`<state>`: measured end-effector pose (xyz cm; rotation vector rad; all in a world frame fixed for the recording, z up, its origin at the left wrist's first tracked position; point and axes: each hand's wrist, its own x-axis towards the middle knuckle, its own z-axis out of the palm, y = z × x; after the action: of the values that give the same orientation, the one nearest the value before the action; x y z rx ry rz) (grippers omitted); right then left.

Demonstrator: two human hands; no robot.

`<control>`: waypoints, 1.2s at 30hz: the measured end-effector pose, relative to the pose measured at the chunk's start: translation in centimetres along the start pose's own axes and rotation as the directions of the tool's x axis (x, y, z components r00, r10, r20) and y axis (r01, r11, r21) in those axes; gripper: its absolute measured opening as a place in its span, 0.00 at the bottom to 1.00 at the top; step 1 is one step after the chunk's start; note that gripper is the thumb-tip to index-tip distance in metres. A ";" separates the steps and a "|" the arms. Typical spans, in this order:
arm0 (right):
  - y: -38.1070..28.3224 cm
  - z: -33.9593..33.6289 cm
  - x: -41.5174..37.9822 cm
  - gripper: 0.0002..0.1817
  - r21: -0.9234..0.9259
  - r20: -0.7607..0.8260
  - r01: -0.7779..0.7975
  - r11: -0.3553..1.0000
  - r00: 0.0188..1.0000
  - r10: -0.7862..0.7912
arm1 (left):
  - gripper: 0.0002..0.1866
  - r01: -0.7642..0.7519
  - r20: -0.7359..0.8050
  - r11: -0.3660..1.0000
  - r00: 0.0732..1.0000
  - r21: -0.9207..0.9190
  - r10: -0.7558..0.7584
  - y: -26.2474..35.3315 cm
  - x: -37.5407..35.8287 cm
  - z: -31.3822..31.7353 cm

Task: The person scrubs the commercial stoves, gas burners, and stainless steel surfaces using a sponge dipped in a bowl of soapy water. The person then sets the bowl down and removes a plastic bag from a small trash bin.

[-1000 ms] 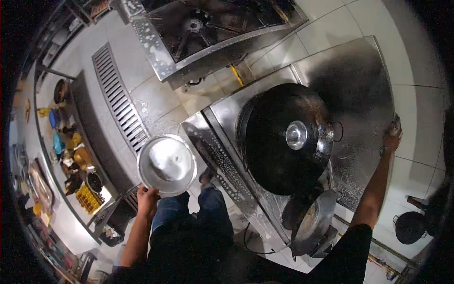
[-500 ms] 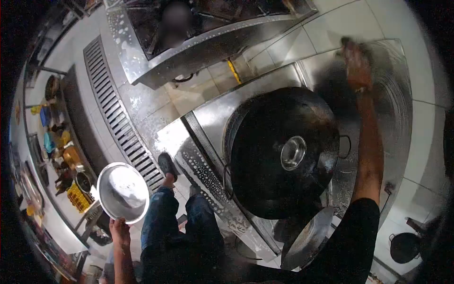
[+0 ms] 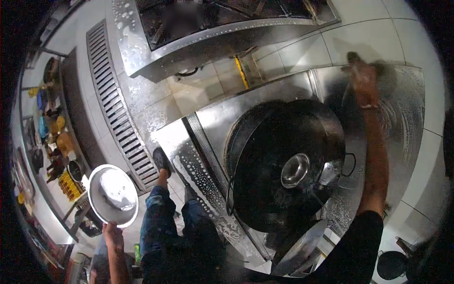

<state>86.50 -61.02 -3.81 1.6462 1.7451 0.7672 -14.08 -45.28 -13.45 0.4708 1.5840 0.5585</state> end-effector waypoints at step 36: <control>-8.3 -10.8 -16.7 0.33 -0.259 0.511 -0.120 0.959 0.825 0.241 | 0.21 -0.004 0.093 0.998 0.996 -0.062 0.010 0.3 1.0 -3.0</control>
<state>73.52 -78.21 -2.47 1.6845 1.0802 0.4838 -17.14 -44.68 -13.97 0.4499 1.4727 0.5816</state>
